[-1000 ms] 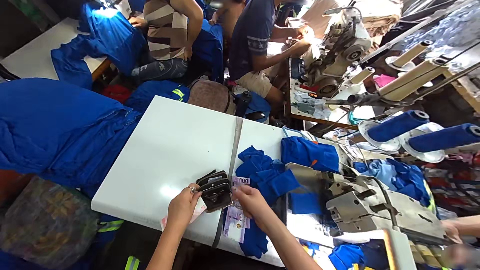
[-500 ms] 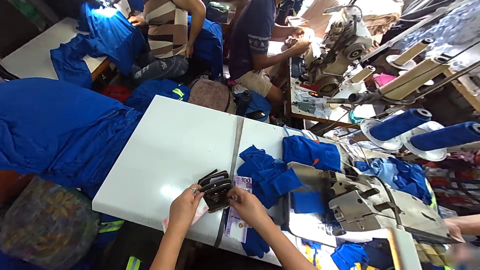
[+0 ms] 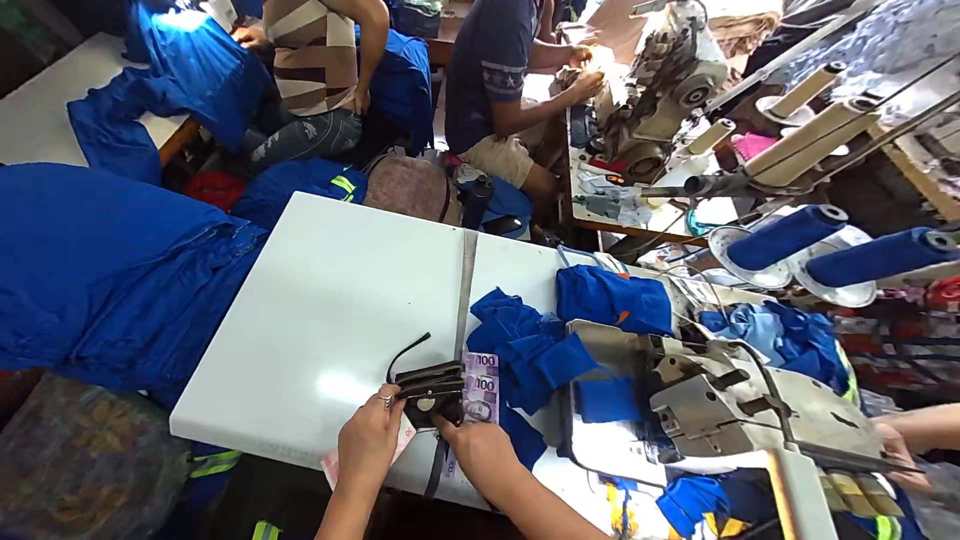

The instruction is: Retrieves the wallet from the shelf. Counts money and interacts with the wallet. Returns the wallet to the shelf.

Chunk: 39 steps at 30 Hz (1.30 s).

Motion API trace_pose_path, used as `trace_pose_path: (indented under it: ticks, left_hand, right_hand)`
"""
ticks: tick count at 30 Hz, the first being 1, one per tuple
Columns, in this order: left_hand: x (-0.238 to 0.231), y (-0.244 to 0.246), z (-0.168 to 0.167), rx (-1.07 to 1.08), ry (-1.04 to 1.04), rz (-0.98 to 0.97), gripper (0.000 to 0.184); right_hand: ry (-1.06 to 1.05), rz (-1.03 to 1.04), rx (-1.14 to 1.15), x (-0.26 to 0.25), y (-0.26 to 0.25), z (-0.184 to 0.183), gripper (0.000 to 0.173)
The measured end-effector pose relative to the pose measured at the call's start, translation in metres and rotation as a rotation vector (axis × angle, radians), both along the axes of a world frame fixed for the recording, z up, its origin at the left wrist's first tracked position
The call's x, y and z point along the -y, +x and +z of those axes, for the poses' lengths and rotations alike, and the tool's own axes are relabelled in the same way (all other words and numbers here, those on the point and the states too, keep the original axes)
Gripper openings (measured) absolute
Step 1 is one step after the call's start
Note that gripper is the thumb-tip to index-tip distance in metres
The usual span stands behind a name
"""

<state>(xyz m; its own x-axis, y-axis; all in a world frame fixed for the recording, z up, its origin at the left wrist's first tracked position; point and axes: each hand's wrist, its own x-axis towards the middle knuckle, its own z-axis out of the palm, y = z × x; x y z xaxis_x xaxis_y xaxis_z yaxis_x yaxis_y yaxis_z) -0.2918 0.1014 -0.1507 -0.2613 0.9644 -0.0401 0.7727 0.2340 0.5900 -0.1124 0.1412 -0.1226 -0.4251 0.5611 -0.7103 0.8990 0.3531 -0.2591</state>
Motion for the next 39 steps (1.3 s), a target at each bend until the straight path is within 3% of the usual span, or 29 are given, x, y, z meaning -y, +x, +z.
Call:
trace_pose_path:
  ticks: [4, 7, 10, 15, 19, 22, 23, 26, 30, 35, 39]
  left_hand:
    - [-0.004, 0.000, 0.002, 0.039, -0.087, 0.017, 0.026]
    - [-0.012, -0.021, 0.012, 0.264, -0.258, -0.010, 0.029]
    - [-0.015, -0.042, 0.014, 0.445, -0.285, 0.078, 0.024]
    - [0.000, -0.056, 0.017, 0.306, -0.358, 0.012, 0.026]
    - [0.016, -0.022, 0.021, 0.176, -0.320, -0.195, 0.036]
    - [0.014, 0.006, 0.021, -0.002, -0.452, -0.289, 0.042]
    - [0.014, 0.012, 0.014, -0.068, -0.434, -0.282, 0.041]
    - [0.019, 0.022, -0.012, -0.221, -0.122, -0.220, 0.031]
    - [0.019, 0.022, -0.024, -0.261, 0.110, -0.198, 0.033]
    - [0.020, 0.022, -0.023, -0.269, 0.105, -0.214, 0.029]
    - [0.021, 0.025, -0.023, -0.247, 0.091, -0.178, 0.026]
  right_hand:
    - [-0.010, -0.006, -0.003, -0.008, -0.004, 0.000, 0.046]
    - [-0.022, -0.075, -0.053, -0.017, -0.004, 0.004, 0.035]
    - [-0.074, -0.151, -0.061, -0.033, -0.007, 0.017, 0.037]
    - [-0.101, -0.211, -0.152, -0.049, -0.007, 0.024, 0.038]
    - [-0.108, -0.234, -0.175, -0.057, -0.007, 0.022, 0.038]
    - [-0.111, -0.270, -0.196, -0.061, -0.009, 0.019, 0.038]
    - [-0.114, -0.283, -0.201, -0.063, -0.010, 0.019, 0.038]
    - [-0.108, -0.286, -0.211, -0.066, -0.009, 0.018, 0.038]
    - [-0.047, -0.217, -0.096, -0.070, -0.016, 0.024, 0.037]
    - [0.048, 0.098, 0.052, -0.056, -0.038, 0.023, 0.026]
    - [0.062, 0.188, 0.041, -0.060, -0.045, 0.017, 0.025]
